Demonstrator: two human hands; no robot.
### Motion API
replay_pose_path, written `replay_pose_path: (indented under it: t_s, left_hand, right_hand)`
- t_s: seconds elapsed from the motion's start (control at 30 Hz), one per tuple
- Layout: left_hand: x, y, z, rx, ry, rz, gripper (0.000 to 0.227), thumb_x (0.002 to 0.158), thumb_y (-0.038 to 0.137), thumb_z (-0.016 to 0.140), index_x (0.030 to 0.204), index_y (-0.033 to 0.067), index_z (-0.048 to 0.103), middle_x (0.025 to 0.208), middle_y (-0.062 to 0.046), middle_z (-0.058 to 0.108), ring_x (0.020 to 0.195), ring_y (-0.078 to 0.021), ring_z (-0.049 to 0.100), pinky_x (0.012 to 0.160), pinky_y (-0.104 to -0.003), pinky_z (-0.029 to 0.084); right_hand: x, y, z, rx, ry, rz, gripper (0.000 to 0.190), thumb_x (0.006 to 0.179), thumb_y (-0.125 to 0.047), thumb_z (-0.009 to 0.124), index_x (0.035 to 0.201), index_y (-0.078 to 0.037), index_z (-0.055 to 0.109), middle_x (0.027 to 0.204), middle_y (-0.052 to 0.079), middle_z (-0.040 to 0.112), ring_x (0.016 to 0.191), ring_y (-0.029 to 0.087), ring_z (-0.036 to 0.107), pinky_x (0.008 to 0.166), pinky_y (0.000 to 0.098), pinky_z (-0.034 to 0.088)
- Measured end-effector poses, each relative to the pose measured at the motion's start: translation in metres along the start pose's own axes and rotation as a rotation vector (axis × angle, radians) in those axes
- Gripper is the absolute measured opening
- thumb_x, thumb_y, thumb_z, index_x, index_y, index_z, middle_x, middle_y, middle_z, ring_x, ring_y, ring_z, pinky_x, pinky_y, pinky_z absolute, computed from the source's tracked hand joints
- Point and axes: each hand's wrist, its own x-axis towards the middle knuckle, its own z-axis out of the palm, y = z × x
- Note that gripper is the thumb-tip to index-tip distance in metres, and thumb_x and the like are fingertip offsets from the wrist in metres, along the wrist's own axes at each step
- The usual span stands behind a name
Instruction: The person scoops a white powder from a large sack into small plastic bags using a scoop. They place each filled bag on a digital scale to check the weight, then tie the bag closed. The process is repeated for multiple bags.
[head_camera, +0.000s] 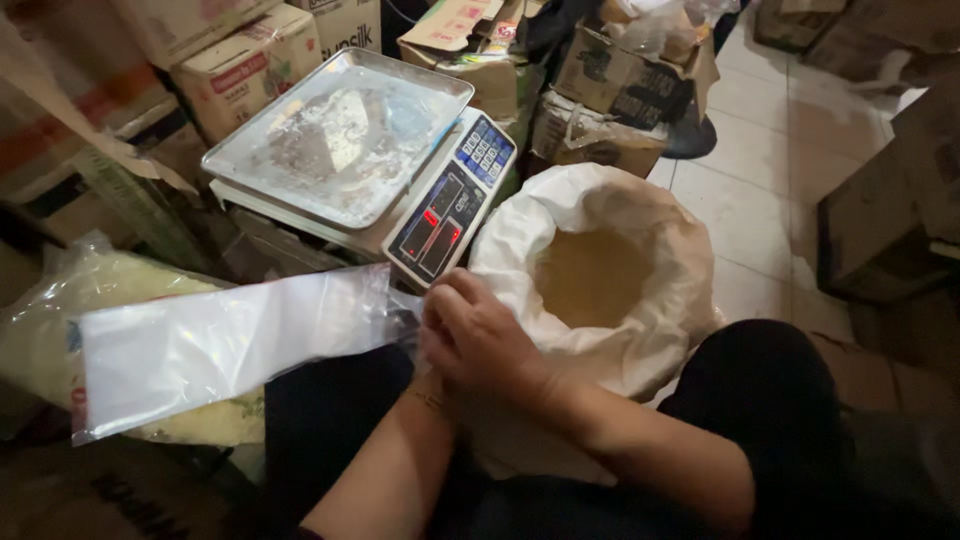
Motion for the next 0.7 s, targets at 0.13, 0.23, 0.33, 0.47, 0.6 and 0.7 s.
replay_pose_path:
  t_s: [0.13, 0.23, 0.33, 0.47, 0.6, 0.7]
  left_hand:
    - [-0.003, 0.011, 0.0, -1.074, -0.105, -0.156, 0.04, 0.103, 0.024, 0.031, 0.133, 0.0054, 0.049, 0.13, -0.01, 0.058, 0.122, -0.016, 0.056, 0.105, -0.029, 0.043]
    - [-0.001, 0.011, 0.006, -1.283, -0.174, -0.066, 0.036, 0.11, 0.023, 0.031, 0.137, 0.0032, 0.045, 0.134, -0.013, 0.056, 0.128, -0.0189, 0.052, 0.11, -0.03, 0.039]
    - [0.001, 0.013, 0.006, -0.9, -0.15, 0.081, 0.041, 0.11, 0.025, 0.032, 0.142, 0.0023, 0.044, 0.14, -0.014, 0.056, 0.132, -0.0203, 0.052, 0.111, -0.032, 0.041]
    - [0.001, 0.039, -0.001, -1.309, -0.415, -0.177, 0.047, 0.111, 0.028, 0.031, 0.152, 0.0092, 0.041, 0.147, -0.007, 0.054, 0.137, -0.0124, 0.051, 0.114, -0.029, 0.04]
    - [-0.019, 0.071, 0.004, -1.091, -0.337, 0.137, 0.049, 0.111, 0.035, 0.032, 0.148, 0.0062, 0.046, 0.139, -0.012, 0.059, 0.127, -0.0203, 0.058, 0.111, -0.038, 0.045]
    - [-0.029, 0.094, 0.004, -0.913, -0.216, 0.155, 0.049, 0.111, 0.037, 0.035, 0.146, 0.0055, 0.05, 0.135, -0.013, 0.062, 0.124, -0.0228, 0.061, 0.107, -0.041, 0.047]
  right_hand:
    - [-0.003, -0.003, -0.001, -0.033, -0.001, -0.043, 0.014, 0.087, -0.011, 0.067, 0.096, -0.005, 0.057, 0.101, 0.013, 0.058, 0.094, 0.034, 0.06, 0.082, 0.0412, 0.052]
    - [-0.004, -0.002, -0.008, -0.049, 0.014, -0.076, 0.014, 0.089, -0.011, 0.066, 0.096, -0.005, 0.056, 0.102, 0.013, 0.058, 0.097, 0.035, 0.06, 0.086, 0.0423, 0.051]
    - [-0.004, 0.0, -0.01, -0.052, 0.023, -0.086, 0.013, 0.089, -0.011, 0.066, 0.096, -0.006, 0.056, 0.102, 0.013, 0.058, 0.097, 0.034, 0.06, 0.088, 0.0416, 0.051]
    - [-0.006, 0.001, -0.003, -0.097, 0.046, -0.097, 0.014, 0.087, -0.013, 0.068, 0.094, -0.007, 0.057, 0.103, 0.012, 0.059, 0.096, 0.033, 0.06, 0.085, 0.0406, 0.05]
    - [-0.011, 0.006, 0.003, -0.132, 0.02, -0.046, 0.015, 0.087, -0.016, 0.07, 0.093, -0.008, 0.058, 0.102, 0.011, 0.059, 0.096, 0.032, 0.06, 0.086, 0.041, 0.049]
    - [-0.01, 0.008, 0.002, -0.073, 0.012, -0.097, 0.016, 0.088, -0.015, 0.068, 0.096, -0.008, 0.056, 0.105, 0.011, 0.057, 0.102, 0.033, 0.058, 0.091, 0.0411, 0.049]
